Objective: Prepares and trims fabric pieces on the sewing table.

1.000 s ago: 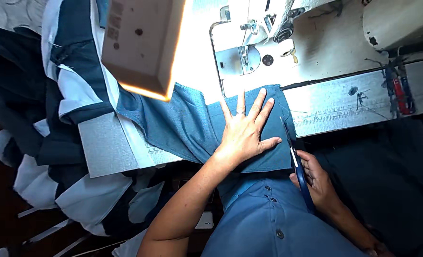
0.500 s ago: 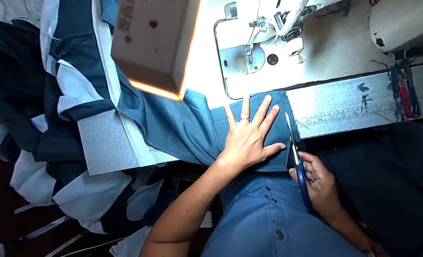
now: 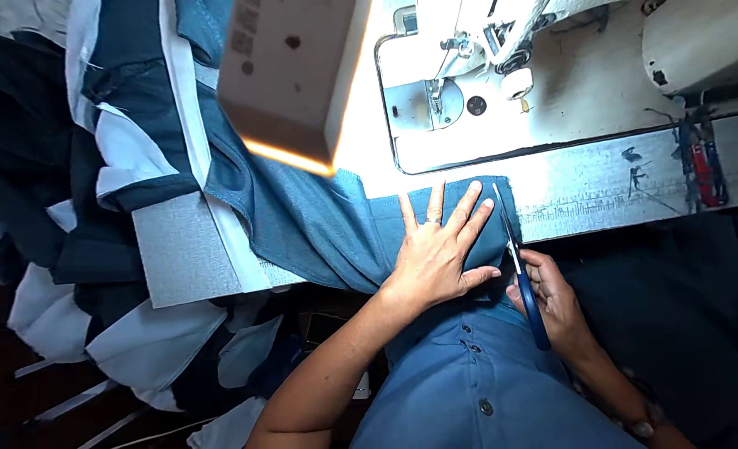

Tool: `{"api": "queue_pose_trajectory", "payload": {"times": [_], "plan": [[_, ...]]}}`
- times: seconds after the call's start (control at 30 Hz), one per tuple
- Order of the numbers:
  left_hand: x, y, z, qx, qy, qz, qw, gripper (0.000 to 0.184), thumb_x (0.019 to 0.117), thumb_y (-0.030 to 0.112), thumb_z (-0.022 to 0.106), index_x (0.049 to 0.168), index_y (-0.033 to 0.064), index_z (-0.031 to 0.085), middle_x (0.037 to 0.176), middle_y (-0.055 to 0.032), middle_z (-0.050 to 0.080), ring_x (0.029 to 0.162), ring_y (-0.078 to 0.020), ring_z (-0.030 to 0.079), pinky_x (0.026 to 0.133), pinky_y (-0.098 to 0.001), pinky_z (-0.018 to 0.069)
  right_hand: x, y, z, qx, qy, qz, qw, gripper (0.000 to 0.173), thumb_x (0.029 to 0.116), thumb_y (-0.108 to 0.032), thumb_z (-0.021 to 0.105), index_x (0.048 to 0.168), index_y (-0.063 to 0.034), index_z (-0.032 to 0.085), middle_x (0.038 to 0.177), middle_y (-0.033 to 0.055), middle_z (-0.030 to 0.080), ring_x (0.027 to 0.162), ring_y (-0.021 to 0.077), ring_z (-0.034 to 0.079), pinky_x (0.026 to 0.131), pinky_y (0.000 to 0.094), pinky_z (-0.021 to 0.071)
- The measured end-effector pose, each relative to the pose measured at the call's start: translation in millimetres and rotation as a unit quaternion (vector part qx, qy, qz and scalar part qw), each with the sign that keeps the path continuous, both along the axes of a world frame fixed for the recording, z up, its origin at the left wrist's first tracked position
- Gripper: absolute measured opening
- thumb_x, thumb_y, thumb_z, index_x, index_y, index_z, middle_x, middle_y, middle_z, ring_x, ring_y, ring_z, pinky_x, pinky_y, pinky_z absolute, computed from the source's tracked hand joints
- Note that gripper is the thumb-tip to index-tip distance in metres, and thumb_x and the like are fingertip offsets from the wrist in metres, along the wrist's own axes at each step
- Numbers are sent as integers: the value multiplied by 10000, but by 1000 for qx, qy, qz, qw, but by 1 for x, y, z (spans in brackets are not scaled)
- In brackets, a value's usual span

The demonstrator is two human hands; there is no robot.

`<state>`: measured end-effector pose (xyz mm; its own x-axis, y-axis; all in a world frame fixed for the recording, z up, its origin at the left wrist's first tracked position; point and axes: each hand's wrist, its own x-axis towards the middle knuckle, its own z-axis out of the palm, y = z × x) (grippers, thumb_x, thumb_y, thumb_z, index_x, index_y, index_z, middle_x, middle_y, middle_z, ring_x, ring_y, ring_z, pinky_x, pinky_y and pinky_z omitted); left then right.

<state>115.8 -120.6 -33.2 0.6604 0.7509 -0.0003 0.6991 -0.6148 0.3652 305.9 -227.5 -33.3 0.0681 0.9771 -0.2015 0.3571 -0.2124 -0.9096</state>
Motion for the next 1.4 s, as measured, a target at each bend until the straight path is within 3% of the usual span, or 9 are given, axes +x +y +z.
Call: {"api": "queue_pose_trajectory", "payload": {"times": [0.3,0.47,0.63,0.9,1.17,1.3,1.37,1.4], "plan": [[2,-7,-3,15,-10,9,1000,844,918,733,456,1561,185,452,1654,-88,355,1510,-531,227,1038,-880,61,-13,-6,3,39,18,-58,997,409,944,-192,666,1219,93,565,853,-49,674,701,-100,592,628,83,504],[2,-8,-4,22,-14,12,1000,854,909,745,457,1561,193,454,1651,-84,362,1512,-525,232,1043,-877,60,-14,-8,5,28,15,-61,998,422,943,-196,673,1232,93,570,812,-65,657,654,-97,579,582,85,495],[0,-14,-3,12,-15,-6,1000,846,910,749,445,1554,201,466,1653,-75,362,1516,-514,229,1041,-881,69,-8,2,6,-2,11,-27,1000,538,961,-335,626,1289,80,526,805,-71,589,663,-81,543,606,109,482],[5,-23,-4,21,-18,2,1000,821,923,746,416,1535,205,496,1636,-70,394,1506,-516,259,1037,-881,88,-19,2,8,-1,50,-91,995,431,943,-233,656,1225,73,546,827,-71,638,646,-85,580,574,102,500],[8,-20,-3,27,-10,6,1000,826,912,764,432,1529,220,503,1628,-74,408,1510,-507,259,1051,-871,65,-11,0,6,13,86,-92,992,362,937,-170,687,1193,59,572,794,-88,650,604,-90,575,530,95,493],[-7,5,2,-3,-4,18,1000,820,949,769,318,1551,234,473,1651,-57,366,1524,-504,220,1051,-877,38,13,-3,13,-20,127,-138,982,411,991,-204,598,1287,71,520,786,-80,616,530,-37,557,460,150,504],[-21,26,3,-8,-7,24,1000,824,955,762,301,1553,220,470,1656,-55,358,1532,-496,201,1053,-878,34,40,2,20,13,67,-119,990,547,980,-261,590,1357,112,459,845,-56,598,596,-46,565,519,141,512],[-28,36,2,4,-12,25,1000,835,954,760,308,1553,201,468,1649,-69,370,1529,-493,215,1060,-873,48,56,9,25,38,9,-77,996,677,979,-344,575,1402,150,386,918,-22,571,687,-56,558,601,130,503]]}}
